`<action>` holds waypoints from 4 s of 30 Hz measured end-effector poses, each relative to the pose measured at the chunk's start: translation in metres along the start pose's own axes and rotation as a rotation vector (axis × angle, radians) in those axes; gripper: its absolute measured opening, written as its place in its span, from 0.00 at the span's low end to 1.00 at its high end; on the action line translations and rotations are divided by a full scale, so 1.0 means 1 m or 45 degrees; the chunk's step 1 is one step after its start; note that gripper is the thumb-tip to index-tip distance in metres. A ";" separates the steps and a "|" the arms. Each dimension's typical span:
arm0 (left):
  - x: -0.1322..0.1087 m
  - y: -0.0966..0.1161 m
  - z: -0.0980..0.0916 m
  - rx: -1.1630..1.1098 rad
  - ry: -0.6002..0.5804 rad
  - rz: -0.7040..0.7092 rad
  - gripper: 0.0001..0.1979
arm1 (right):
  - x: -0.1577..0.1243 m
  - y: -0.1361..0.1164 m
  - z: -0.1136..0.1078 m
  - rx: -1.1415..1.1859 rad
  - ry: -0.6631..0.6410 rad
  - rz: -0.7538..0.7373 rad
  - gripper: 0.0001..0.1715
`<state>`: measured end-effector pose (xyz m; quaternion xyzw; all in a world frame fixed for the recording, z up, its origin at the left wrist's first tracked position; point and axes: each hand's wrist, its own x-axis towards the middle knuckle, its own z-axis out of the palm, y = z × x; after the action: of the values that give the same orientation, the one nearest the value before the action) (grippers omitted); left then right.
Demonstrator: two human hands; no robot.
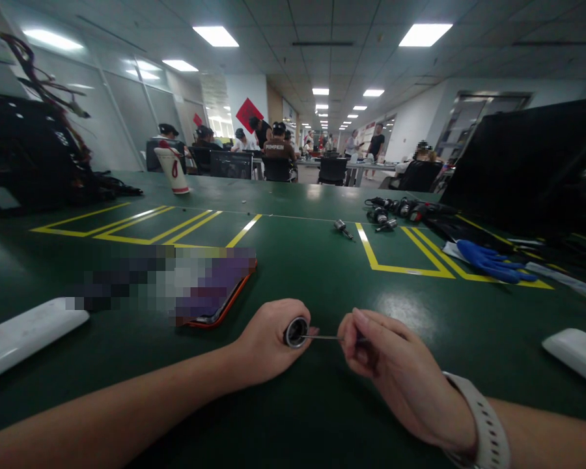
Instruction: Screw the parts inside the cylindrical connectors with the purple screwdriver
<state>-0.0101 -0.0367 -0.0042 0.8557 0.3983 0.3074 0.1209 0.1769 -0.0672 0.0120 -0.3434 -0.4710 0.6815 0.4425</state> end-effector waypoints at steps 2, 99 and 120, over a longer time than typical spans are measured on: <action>0.000 0.000 0.000 -0.005 0.052 -0.012 0.08 | -0.002 0.001 -0.001 -0.101 -0.048 -0.069 0.21; 0.080 -0.021 0.022 0.668 -0.093 -0.010 0.33 | 0.086 -0.014 -0.094 0.359 0.701 -0.254 0.12; 0.097 -0.009 0.030 1.001 -0.314 0.600 0.15 | 0.089 -0.009 -0.099 0.195 0.621 -0.298 0.12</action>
<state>0.0509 0.0436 0.0099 0.9337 0.2622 0.0486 -0.2390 0.2337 0.0497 -0.0161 -0.4063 -0.3339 0.5567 0.6431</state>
